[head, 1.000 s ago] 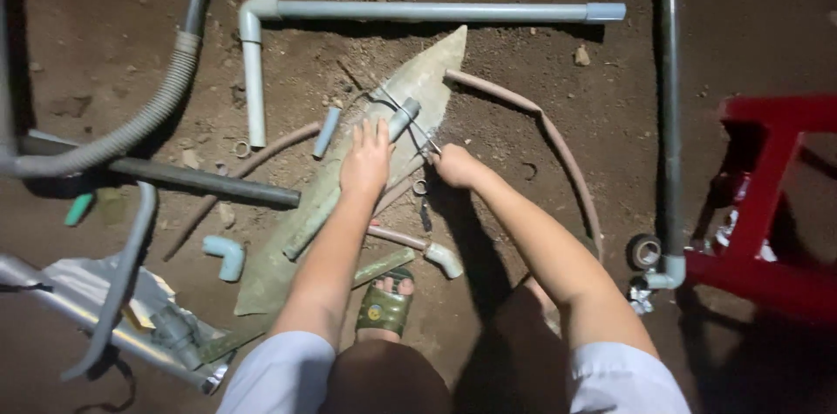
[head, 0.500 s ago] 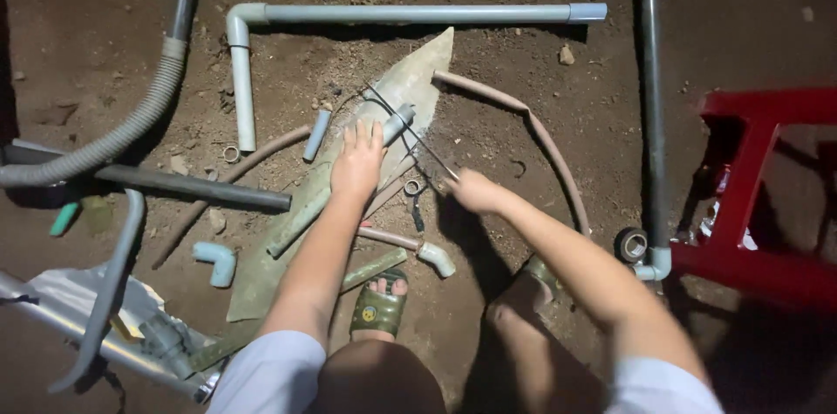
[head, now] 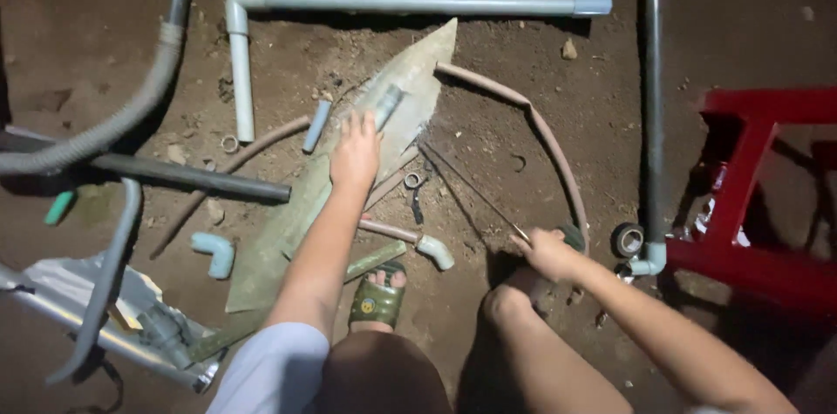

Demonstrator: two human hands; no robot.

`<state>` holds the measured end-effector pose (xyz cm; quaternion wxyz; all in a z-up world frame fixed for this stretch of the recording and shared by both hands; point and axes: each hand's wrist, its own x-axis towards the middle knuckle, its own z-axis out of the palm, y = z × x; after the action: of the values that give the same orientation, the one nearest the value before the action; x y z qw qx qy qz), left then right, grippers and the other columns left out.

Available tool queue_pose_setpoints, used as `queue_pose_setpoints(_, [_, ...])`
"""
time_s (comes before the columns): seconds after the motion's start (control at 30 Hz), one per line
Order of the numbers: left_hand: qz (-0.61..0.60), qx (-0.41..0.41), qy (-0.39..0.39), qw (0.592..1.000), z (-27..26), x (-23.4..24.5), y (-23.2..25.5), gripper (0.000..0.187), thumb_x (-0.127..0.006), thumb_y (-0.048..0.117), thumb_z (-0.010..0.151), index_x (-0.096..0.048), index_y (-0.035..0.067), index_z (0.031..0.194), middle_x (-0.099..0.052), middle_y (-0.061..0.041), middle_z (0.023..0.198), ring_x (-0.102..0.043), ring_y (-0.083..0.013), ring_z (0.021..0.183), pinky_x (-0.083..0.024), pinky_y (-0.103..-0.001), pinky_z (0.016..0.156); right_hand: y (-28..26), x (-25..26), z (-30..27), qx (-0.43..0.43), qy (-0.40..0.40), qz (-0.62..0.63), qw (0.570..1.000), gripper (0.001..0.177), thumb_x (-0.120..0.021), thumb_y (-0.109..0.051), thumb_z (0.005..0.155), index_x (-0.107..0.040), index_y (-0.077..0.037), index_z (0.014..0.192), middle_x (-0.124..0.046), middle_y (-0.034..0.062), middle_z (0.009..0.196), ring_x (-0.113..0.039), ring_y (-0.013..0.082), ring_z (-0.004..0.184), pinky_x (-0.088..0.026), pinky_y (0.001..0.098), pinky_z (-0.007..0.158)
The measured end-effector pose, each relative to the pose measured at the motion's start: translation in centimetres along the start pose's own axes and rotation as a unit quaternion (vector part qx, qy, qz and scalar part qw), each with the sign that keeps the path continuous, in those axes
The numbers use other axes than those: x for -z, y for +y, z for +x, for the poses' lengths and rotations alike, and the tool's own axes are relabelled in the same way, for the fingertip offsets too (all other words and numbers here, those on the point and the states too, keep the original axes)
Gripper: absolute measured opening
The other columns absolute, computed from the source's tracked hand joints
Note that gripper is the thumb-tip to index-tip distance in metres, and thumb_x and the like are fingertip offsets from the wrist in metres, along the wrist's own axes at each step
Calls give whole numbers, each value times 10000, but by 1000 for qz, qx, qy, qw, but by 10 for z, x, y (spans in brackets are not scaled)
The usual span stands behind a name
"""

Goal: Cutting a PVC pipe with a hacksaw blade and arranging pipe segments on a dirt floor.

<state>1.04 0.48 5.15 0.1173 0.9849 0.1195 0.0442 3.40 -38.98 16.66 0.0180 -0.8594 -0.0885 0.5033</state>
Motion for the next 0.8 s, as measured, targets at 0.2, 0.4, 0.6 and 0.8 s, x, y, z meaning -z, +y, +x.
queue_pose_setpoints(0.2, [15,33,3,999,0,-24,-9,620,-632,421,1062,-506,84,1568,-604,-256,1492,-643,-467,1316,-622,-505,1018,35,-9,-60,-18,56,151,987,535,-539,-461,1081,-772,21,1070,-691,454,1154,-677,582,1190,-559,648,1012])
queue_pose_setpoints(0.4, [-27,59,-9,998,1,-20,0,579,-620,420,1069,-570,21,1485,-608,-222,1529,-547,-393,1462,-411,-547,1228,73,0,-2,-66,229,237,942,515,-571,-516,1106,-790,-61,1206,-808,270,1104,-725,454,1175,-561,606,992])
queue_pose_setpoints(0.6, [-91,146,-91,981,11,-9,9,519,-653,230,949,-545,33,1417,-717,-223,1228,-763,-460,1068,-605,-639,945,142,17,65,-134,306,84,939,664,-634,-707,1025,-712,-173,1412,-801,260,1208,-749,476,1144,-591,600,954])
queue_pose_setpoints(0.8, [-133,94,-64,985,10,80,46,520,-586,156,964,-457,-45,1426,-659,-197,996,-532,-202,528,-467,-296,369,164,-37,28,55,552,-26,832,714,-836,-340,931,-700,131,1450,-734,326,1259,-697,482,1115,-567,511,956])
